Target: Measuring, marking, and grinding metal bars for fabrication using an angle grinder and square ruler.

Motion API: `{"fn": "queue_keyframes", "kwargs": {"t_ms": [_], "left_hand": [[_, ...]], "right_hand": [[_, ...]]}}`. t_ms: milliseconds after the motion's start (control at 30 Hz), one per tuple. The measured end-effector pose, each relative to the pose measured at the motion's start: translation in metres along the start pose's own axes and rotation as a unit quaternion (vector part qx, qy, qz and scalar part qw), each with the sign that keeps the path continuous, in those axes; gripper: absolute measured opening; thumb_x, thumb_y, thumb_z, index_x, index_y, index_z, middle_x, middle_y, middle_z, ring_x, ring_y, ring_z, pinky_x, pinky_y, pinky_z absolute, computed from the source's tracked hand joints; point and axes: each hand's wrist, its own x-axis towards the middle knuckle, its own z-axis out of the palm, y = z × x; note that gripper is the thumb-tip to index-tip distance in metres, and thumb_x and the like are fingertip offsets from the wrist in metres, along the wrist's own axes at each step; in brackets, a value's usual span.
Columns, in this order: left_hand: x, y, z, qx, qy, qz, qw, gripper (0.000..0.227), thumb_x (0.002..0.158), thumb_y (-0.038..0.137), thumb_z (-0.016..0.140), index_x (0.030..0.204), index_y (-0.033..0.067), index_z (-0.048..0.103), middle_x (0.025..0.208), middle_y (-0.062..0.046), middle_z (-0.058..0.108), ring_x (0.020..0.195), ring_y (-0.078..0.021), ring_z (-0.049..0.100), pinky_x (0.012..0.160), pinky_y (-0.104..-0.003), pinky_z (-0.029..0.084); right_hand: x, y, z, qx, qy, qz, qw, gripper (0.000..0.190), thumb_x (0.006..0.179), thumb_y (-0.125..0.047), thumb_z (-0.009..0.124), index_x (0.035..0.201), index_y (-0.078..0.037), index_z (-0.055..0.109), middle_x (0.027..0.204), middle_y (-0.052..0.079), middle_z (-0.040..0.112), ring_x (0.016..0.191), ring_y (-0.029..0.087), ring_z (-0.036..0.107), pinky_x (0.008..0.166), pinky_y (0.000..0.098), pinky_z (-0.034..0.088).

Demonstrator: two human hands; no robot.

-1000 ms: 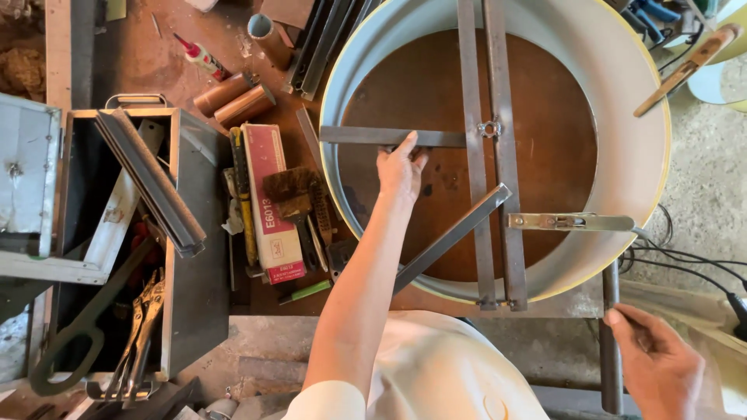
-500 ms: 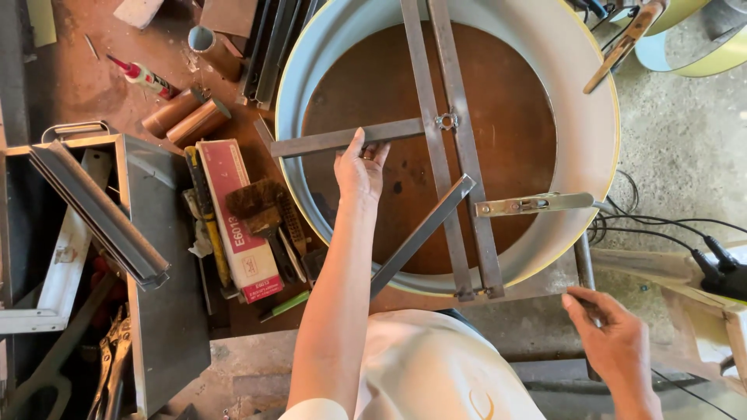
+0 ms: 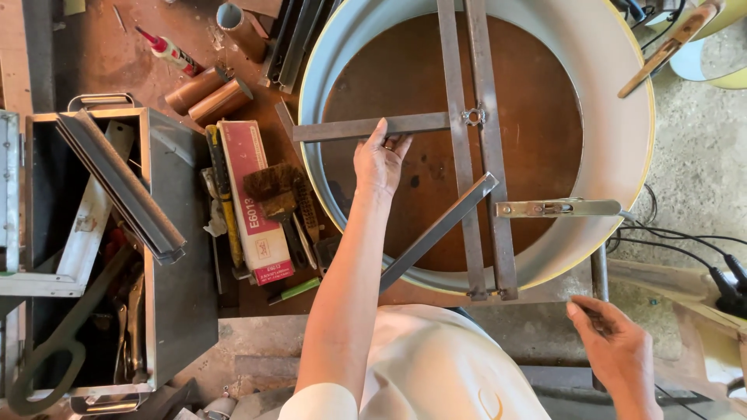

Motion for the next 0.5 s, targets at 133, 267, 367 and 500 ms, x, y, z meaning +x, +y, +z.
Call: {"fn": "queue_keyframes", "kwargs": {"t_ms": [133, 267, 367, 500], "left_hand": [[-0.005, 0.002, 0.007, 0.004, -0.014, -0.013, 1.000, 0.032, 0.094, 0.013, 0.070, 0.117, 0.0052, 0.050, 0.114, -0.010, 0.063, 0.104, -0.0239, 0.065, 0.099, -0.054, 0.058], [-0.006, 0.002, 0.004, -0.001, -0.023, -0.005, 1.000, 0.035, 0.094, 0.015, 0.072, 0.120, 0.0023, 0.051, 0.115, -0.011, 0.063, 0.106, -0.0255, 0.065, 0.102, -0.054, 0.058], [-0.007, 0.003, 0.005, -0.006, -0.022, -0.008, 1.000, 0.036, 0.094, 0.016, 0.072, 0.120, 0.0014, 0.052, 0.116, -0.012, 0.064, 0.107, -0.0263, 0.065, 0.103, -0.054, 0.057], [-0.015, 0.009, 0.011, 0.006, -0.016, -0.012, 1.000, 0.035, 0.095, 0.017, 0.072, 0.118, -0.0011, 0.053, 0.117, -0.014, 0.064, 0.109, -0.0272, 0.065, 0.107, -0.055, 0.056]], "right_hand": [[-0.001, -0.002, 0.000, -0.017, 0.005, 0.003, 1.000, 0.029, 0.093, -0.024, 0.077, 0.116, -0.007, 0.079, 0.090, 0.006, 0.078, 0.083, 0.009, 0.067, 0.079, 0.0253, 0.052], [-0.003, -0.002, 0.002, -0.010, 0.002, 0.006, 1.000, 0.030, 0.092, -0.024, 0.077, 0.116, -0.006, 0.079, 0.090, 0.007, 0.078, 0.083, 0.009, 0.067, 0.077, 0.0259, 0.053], [-0.003, 0.000, 0.003, -0.008, 0.001, -0.001, 1.000, 0.031, 0.091, -0.025, 0.077, 0.115, -0.006, 0.078, 0.091, 0.006, 0.078, 0.083, 0.009, 0.068, 0.077, 0.0261, 0.054], [-0.003, 0.000, 0.005, -0.032, -0.011, 0.013, 0.999, 0.031, 0.091, -0.026, 0.077, 0.115, -0.007, 0.079, 0.089, 0.007, 0.079, 0.082, 0.011, 0.069, 0.077, 0.0275, 0.054]]}}
